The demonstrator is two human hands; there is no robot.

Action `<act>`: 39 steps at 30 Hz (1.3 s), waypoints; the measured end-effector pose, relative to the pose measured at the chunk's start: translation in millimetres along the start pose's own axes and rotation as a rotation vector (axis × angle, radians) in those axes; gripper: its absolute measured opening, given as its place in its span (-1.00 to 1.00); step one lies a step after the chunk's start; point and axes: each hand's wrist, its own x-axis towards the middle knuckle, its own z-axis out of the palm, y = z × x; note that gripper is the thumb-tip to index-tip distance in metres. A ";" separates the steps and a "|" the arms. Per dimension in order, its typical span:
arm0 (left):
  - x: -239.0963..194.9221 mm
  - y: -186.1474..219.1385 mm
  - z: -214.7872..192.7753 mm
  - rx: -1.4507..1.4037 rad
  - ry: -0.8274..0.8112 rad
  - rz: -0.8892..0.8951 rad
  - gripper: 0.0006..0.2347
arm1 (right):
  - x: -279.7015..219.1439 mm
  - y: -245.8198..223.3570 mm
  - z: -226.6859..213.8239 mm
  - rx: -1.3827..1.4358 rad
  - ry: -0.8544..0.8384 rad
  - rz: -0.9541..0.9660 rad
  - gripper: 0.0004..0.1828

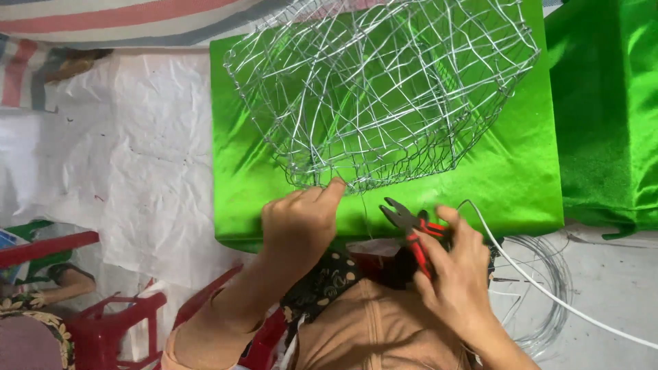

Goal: Assembling a wire mesh cage by manually twisting thin wire around the mesh intersections using pliers.

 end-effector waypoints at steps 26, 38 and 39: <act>11.7 12.8 42.2 -0.357 -0.004 -0.058 -0.81 | 48.5 -103.7 -54.0 -1.382 0.274 -0.228 -0.44; 8.6 10.6 35.6 -0.158 0.028 -0.001 -0.80 | 60.4 -114.7 -74.0 -1.622 0.293 -0.412 -0.78; 8.8 10.5 36.1 -0.161 0.025 0.004 -0.80 | 61.0 -115.8 -75.0 -1.622 0.290 -0.406 -0.78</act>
